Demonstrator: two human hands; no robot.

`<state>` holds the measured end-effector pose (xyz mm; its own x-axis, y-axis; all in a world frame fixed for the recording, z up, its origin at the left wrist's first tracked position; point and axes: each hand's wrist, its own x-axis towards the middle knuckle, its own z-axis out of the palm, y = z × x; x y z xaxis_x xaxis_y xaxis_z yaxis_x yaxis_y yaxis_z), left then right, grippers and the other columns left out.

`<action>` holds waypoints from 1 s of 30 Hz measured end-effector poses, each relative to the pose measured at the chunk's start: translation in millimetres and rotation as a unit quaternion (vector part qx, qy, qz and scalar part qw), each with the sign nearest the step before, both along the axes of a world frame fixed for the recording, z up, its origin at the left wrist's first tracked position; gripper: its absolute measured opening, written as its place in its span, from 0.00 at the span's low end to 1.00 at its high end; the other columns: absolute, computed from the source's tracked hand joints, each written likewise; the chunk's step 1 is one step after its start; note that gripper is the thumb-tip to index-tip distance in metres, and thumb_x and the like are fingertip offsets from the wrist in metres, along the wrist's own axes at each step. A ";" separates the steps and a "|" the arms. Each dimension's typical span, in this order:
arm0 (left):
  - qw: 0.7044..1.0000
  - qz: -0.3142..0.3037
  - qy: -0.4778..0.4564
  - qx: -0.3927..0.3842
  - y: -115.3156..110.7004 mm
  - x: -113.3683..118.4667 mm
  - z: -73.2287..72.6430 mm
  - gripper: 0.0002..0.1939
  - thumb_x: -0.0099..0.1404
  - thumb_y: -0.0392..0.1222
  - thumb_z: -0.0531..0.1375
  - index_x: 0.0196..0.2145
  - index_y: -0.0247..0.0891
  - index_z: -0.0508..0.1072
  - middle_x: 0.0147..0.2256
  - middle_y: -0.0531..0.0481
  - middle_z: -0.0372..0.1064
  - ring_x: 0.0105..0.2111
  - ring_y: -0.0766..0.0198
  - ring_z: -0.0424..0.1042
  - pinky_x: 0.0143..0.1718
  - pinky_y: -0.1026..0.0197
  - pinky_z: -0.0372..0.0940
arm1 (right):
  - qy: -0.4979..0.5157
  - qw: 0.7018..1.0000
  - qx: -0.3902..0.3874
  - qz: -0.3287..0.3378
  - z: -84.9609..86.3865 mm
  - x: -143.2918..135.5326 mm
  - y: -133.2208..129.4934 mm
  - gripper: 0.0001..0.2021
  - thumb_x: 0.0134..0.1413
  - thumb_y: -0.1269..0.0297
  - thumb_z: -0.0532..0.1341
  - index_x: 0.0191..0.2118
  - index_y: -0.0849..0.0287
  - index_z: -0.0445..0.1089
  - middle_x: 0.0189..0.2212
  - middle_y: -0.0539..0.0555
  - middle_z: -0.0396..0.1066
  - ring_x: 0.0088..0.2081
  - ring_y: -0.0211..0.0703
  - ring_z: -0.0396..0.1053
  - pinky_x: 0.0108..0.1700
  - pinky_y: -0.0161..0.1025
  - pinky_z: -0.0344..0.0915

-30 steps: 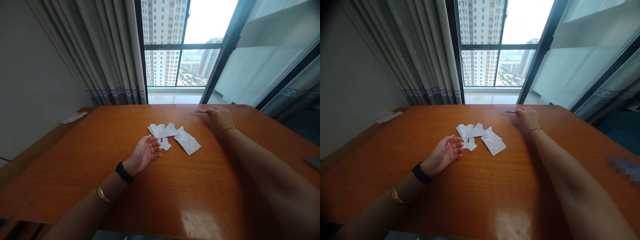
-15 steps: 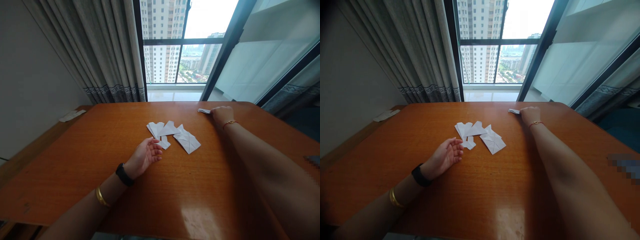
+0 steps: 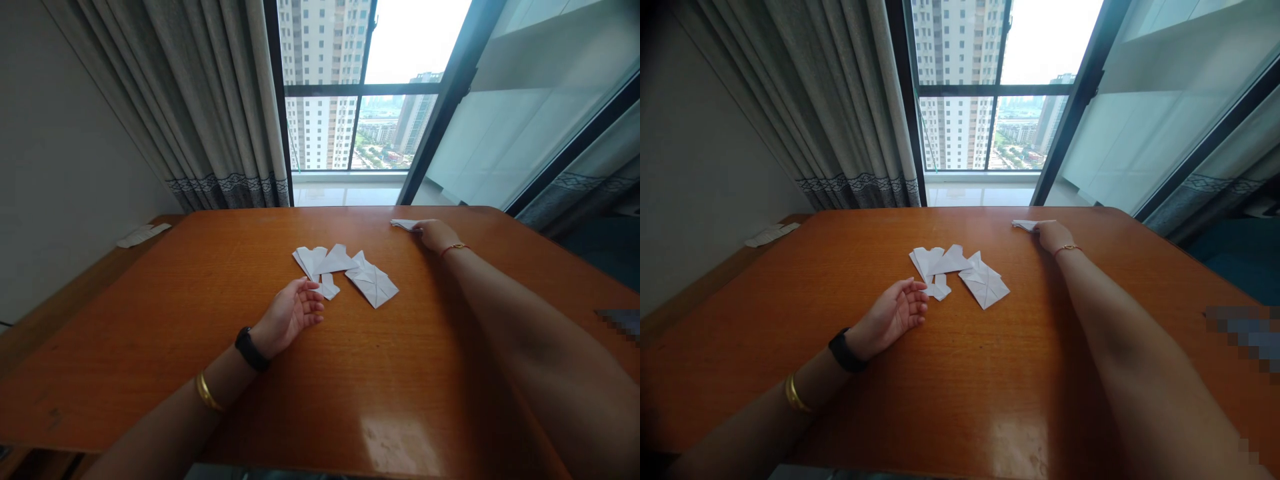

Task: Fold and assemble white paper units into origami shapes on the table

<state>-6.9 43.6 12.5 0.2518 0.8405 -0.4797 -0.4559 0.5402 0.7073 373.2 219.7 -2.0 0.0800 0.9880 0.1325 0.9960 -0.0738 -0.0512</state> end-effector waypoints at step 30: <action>0.976 -0.124 0.106 0.141 -22.1 12.0 0.3 0.16 0.63 0.45 0.64 0.46 0.38 0.68 0.46 0.43 0.71 0.42 0.61 0.74 0.40 0.61 0.71 | 0.592 0.784 -0.118 0.144 29.7 -143.4 -154.7 0.22 0.40 0.54 0.71 0.39 0.61 0.70 0.36 0.55 0.74 0.34 0.43 0.70 0.34 0.38 0.66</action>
